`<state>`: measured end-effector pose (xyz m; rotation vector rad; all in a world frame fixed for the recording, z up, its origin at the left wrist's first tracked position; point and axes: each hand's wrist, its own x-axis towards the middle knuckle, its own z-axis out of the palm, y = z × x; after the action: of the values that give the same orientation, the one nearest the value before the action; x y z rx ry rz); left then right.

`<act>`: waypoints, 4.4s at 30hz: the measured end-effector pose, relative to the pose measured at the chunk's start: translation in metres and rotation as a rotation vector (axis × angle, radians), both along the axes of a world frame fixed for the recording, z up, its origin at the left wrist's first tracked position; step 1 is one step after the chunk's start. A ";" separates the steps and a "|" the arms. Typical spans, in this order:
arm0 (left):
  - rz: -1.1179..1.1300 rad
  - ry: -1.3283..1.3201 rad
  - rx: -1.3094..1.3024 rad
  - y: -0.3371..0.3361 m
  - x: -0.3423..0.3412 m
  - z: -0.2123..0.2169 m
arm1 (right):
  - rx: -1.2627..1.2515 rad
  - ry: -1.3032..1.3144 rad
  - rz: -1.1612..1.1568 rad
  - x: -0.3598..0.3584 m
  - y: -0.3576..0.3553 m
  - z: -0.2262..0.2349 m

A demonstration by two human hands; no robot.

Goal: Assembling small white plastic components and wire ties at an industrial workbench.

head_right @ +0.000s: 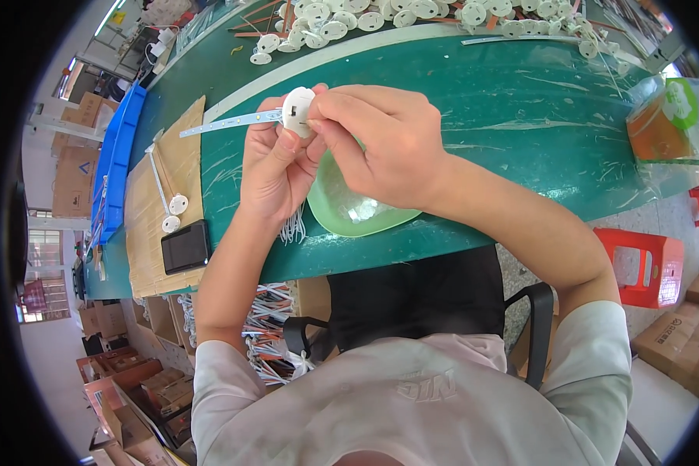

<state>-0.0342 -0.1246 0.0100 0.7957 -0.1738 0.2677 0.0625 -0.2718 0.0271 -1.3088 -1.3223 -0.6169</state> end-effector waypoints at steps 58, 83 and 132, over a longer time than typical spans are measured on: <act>1.114 0.101 1.292 0.112 0.022 -0.017 | -1.058 -0.127 -0.453 0.124 0.234 0.061; 0.030 0.052 0.523 0.025 -0.001 0.011 | -0.194 -0.324 0.124 0.027 0.008 0.011; 0.244 -0.027 0.409 0.033 0.009 0.002 | -0.829 -0.182 0.116 0.033 -0.008 -0.008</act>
<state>-0.0250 -0.0917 0.0118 1.2219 -0.1586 0.4830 0.0954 -0.2802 0.0187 -1.8351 -1.8937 -0.0818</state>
